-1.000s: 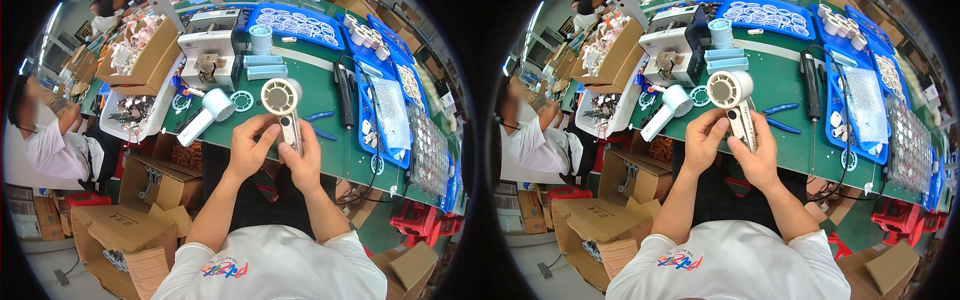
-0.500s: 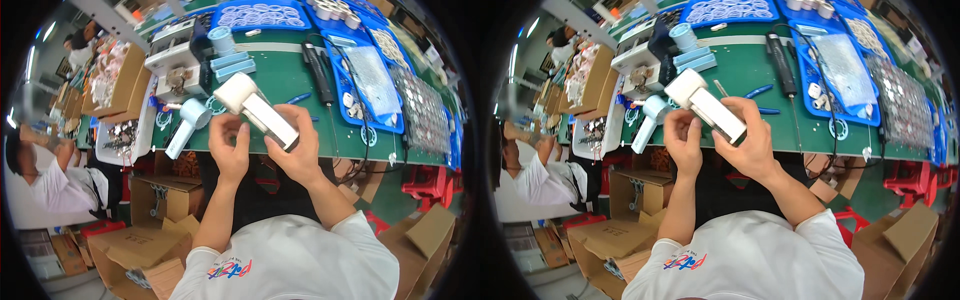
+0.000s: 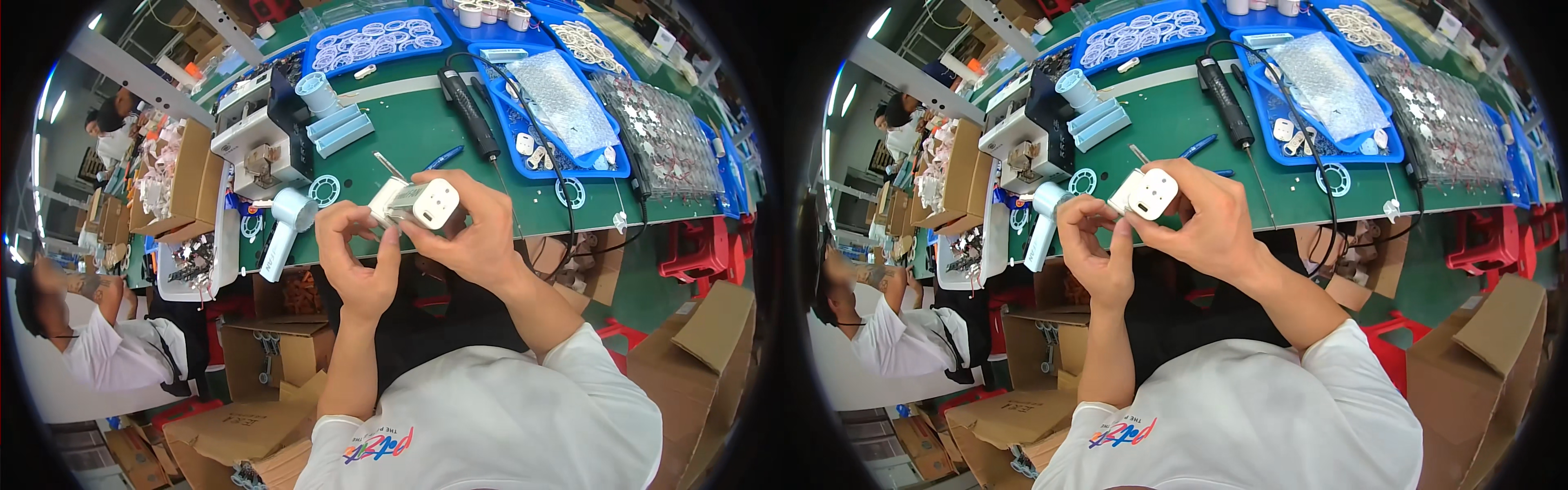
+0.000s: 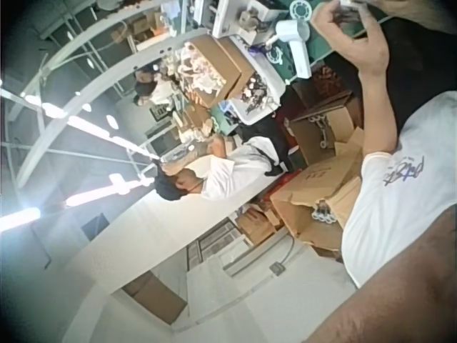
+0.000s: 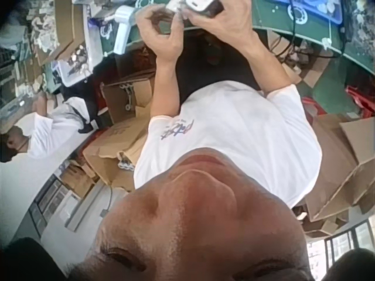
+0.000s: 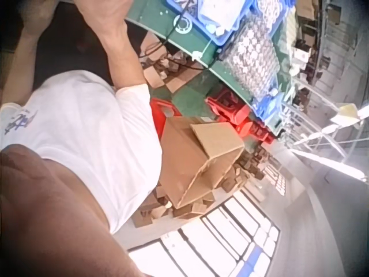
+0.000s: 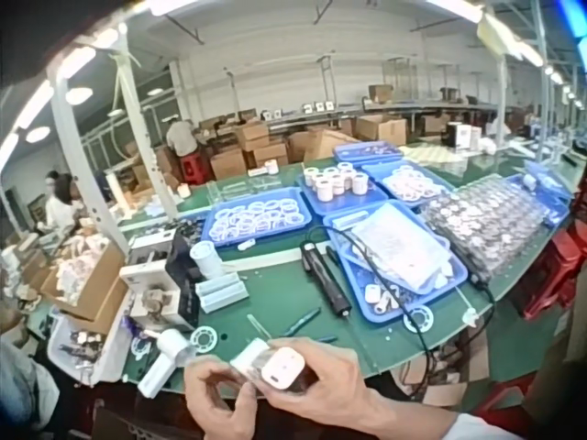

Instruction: Assembling electronic components, specifically a small fan unit, at a factory workstation.

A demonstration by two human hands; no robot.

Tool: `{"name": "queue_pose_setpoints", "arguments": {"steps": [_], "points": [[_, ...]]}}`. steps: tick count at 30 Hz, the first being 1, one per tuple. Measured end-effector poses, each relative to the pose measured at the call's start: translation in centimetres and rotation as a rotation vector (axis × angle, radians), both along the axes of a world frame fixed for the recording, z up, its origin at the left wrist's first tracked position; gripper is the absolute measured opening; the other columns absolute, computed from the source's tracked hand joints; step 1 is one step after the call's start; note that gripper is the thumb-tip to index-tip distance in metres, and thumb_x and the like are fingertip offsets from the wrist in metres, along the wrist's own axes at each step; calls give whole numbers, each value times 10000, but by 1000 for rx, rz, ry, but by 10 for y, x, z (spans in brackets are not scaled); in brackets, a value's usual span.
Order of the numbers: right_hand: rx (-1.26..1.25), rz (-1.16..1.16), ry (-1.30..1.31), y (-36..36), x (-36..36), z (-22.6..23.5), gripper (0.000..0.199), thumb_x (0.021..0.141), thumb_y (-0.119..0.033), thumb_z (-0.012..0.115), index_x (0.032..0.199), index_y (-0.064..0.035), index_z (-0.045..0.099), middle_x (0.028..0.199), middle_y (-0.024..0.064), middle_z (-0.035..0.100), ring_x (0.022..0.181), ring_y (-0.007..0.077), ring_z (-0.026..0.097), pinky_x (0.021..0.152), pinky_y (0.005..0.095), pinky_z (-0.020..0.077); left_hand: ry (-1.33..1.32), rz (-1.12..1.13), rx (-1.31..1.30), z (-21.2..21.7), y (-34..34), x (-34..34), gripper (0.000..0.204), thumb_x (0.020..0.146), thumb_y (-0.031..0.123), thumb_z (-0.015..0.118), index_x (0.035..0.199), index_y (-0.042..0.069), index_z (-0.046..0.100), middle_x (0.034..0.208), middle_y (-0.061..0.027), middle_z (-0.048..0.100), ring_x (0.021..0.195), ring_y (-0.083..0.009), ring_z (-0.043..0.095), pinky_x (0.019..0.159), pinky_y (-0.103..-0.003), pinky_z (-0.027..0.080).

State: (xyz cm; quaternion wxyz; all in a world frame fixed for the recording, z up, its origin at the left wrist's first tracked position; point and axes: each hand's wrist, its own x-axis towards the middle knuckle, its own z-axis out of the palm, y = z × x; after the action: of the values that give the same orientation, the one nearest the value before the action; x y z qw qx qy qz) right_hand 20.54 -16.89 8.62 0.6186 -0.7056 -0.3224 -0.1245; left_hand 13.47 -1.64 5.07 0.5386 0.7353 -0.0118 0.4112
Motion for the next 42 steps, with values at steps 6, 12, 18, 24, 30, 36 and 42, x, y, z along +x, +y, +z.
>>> {"name": "queue_pose_setpoints", "arguments": {"steps": [6, 12, 18, 24, 30, 36, 42], "points": [[-31, 7, -2, 2, 1, 0, 479, 692, -31, 869, 1147, -12, 721, 949, 59, 744, 706, 116, 598, 613, 233, 491, 23, 45, 132, 8, 1, 0, 467, 745, 31, 782, 1174, 47, 599, 1149, -116, 574, 953, -232, 552, 813, -323, 491], [-41, -29, 32, 4, -1, -4, 436, 728, -58, 872, 1138, -20, 729, 965, 74, 753, 750, 148, 639, 678, 262, 527, 116, 62, 405, 12, -4, 13, 581, 719, 132, 805, 1271, 68, 635, 1342, -132, 608, 1202, -317, 578, 1037, -420, 439], [-58, 16, -9, 6, -2, -3, 483, 713, -50, 850, 1174, 1, 714, 986, 88, 753, 800, 175, 652, 739, 271, 526, 46, 58, 402, 28, -4, 1, 525, 791, 160, 794, 1286, 79, 642, 1299, -100, 652, 1167, -301, 613, 1034, -418, 439], [-77, 97, 176, -7, 1, 21, 519, 759, -103, 819, 1249, 0, 684, 874, 44, 696, 709, 123, 550, 666, 233, 429, 171, -115, 140, 20, 0, 7, 411, 899, 136, 744, 1289, 52, 644, 1119, -110, 716, 916, -266, 681, 836, -379, 532], [-360, -102, 1, -20, 75, 58, 387, 911, -189, 693, 1260, -22, 678, 833, 51, 651, 721, 140, 535, 680, 249, 431, 169, -146, -146, 6, 18, 11, 391, 913, 55, 737, 1273, 3, 593, 1024, -93, 740, 847, -193, 692, 770, -317, 552], [-1050, -245, -218, -17, 135, 18, 399, 898, -234, 708, 1174, 42, 625, 1047, 280, 706, 902, 476, 651, 817, 539, 515, 152, -152, -44, 13, 11, 21, 357, 903, 68, 734, 1232, 2, 610, 1010, -100, 716, 792, -220, 657, 730, -341, 535], [-1119, -325, -297, -23, 167, -27, 527, 852, -162, 709, 1279, 76, 512, 950, 323, 693, 831, 511, 679, 749, 561, 542, 153, -198, 3, 22, -1, 14, 425, 887, 50, 731, 1292, 42, 603, 1052, -89, 692, 796, -201, 626, 742, -333, 512]]}}
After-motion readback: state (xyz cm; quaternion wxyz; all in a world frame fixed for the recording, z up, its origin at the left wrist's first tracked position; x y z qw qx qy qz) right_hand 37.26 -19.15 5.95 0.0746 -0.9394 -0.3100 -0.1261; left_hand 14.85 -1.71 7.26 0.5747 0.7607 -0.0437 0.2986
